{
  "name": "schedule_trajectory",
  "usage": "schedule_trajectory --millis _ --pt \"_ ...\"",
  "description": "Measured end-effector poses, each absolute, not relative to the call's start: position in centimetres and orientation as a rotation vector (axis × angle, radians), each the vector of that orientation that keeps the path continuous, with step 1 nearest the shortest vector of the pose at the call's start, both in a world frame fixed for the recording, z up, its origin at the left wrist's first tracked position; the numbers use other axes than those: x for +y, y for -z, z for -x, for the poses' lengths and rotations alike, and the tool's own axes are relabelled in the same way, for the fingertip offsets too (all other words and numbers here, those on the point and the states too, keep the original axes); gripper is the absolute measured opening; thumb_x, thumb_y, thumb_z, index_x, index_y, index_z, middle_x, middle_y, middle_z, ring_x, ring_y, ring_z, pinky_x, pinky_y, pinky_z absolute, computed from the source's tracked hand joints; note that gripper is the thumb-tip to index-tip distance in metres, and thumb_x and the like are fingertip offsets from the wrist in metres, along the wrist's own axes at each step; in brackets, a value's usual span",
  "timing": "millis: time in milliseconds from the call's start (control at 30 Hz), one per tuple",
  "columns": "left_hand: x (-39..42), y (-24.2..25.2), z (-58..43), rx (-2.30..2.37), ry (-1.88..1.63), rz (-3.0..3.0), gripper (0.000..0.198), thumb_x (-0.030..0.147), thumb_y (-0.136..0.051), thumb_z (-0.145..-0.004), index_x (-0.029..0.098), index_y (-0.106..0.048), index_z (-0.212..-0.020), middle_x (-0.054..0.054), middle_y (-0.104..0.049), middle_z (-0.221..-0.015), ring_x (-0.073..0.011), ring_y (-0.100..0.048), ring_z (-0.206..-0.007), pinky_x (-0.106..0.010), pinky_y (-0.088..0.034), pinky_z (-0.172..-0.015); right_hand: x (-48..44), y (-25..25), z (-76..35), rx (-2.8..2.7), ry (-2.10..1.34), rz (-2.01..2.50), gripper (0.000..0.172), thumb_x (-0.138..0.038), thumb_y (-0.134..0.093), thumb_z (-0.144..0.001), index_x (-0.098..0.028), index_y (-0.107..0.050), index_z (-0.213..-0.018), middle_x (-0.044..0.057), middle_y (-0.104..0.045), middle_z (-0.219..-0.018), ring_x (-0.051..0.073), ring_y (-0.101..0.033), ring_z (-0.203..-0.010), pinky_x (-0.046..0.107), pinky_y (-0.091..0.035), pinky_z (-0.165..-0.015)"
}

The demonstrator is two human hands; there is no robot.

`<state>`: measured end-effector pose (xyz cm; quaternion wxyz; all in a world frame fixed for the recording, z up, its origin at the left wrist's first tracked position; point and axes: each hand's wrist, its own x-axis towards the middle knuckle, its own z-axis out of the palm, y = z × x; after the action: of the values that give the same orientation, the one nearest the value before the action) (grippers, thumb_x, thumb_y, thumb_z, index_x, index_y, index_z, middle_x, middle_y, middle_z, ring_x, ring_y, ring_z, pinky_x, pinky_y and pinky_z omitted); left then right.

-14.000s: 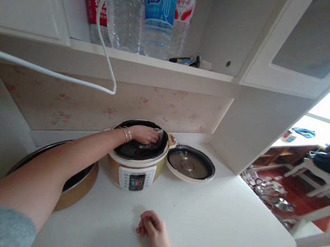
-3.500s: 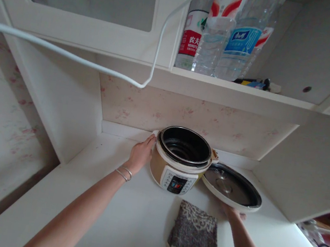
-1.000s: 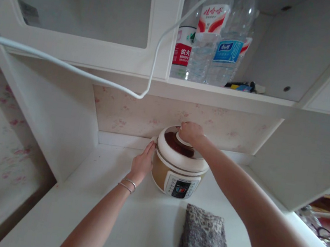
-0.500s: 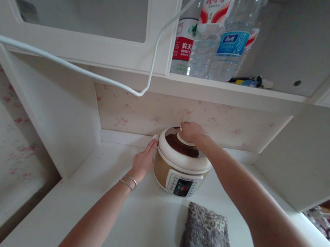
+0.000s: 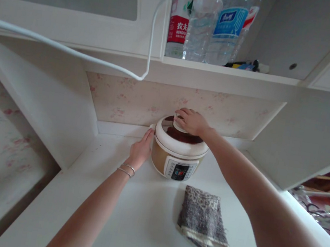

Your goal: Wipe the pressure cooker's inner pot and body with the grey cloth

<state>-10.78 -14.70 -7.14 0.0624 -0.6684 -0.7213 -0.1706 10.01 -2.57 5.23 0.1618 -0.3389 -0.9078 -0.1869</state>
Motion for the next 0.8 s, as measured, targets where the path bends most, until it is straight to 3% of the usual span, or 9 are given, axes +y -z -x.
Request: schedule_trajectory --millis 300,500,600,667,733,800 --pt "-14.3 7.8 10.4 -2.178 0.562 2.006 0.075 0.013 -0.040 -0.082 0.025 -0.011 -0.151 -0.009 -0.015 -0.157 -0.0237 -0.065 -0.094 -0.037 -0.054 -0.078 -5.0 -3.3 -16.7 -2.121 0.356 1.228 0.043 -0.037 -0.022 -0.098 -0.017 -0.058 -0.109 0.013 -0.062 -0.108 0.025 -0.053 -0.102 0.036 -0.040 -0.089" --pt "-14.5 7.7 10.2 -2.206 0.575 2.017 0.075 0.015 -0.042 -0.083 0.025 -0.012 -0.151 -0.011 -0.015 -0.157 -0.0238 -0.065 -0.095 -0.037 -0.053 -0.079 -12.4 2.9 -19.2 -1.755 -0.020 1.330 0.039 -0.045 -0.032 -0.094 -0.020 -0.061 -0.091 0.005 -0.065 -0.084 0.020 -0.058 -0.077 0.029 -0.044 -0.073" --pt "-14.4 7.8 10.2 -2.201 0.592 2.010 0.075 0.015 -0.042 -0.083 0.025 -0.012 -0.151 -0.010 -0.016 -0.157 -0.0234 -0.065 -0.094 -0.037 -0.053 -0.079 -18.6 7.0 -20.3 -1.886 -0.390 1.329 0.037 -0.050 -0.039 -0.092 -0.022 -0.062 -0.085 0.001 -0.064 -0.073 0.018 -0.058 -0.066 0.028 -0.046 -0.062" --pt "-14.3 8.0 10.2 -2.185 0.623 2.001 0.075 0.015 -0.041 -0.083 0.025 -0.012 -0.151 -0.009 -0.017 -0.156 -0.0237 -0.065 -0.095 -0.036 -0.053 -0.079 -22.5 9.9 -21.1 -2.123 -0.643 1.323 0.036 -0.049 -0.040 -0.092 -0.024 -0.065 -0.086 0.003 -0.068 -0.081 0.020 -0.062 -0.074 0.031 -0.050 -0.067" --pt "-14.2 8.2 10.2 -2.174 0.657 1.996 0.074 0.015 -0.041 -0.083 0.025 -0.012 -0.151 -0.010 -0.018 -0.156 -0.0241 -0.065 -0.097 -0.036 -0.053 -0.079 -25.6 12.9 -21.9 -2.266 -0.692 1.363 0.036 -0.051 -0.045 -0.088 -0.026 -0.067 -0.104 0.007 -0.067 -0.109 0.026 -0.062 -0.101 0.038 -0.050 -0.087" --pt "-14.1 8.3 10.0 -2.173 0.692 1.989 0.073 0.016 -0.041 -0.084 0.024 -0.014 -0.150 -0.010 -0.019 -0.156 -0.0243 -0.065 -0.098 -0.036 -0.053 -0.079 -27.5 15.8 -22.7 -2.403 -0.609 1.405 0.066 -0.059 -0.062 -0.074 -0.028 -0.053 -0.132 0.009 -0.048 -0.140 0.034 -0.040 -0.131 0.050 -0.033 -0.108"
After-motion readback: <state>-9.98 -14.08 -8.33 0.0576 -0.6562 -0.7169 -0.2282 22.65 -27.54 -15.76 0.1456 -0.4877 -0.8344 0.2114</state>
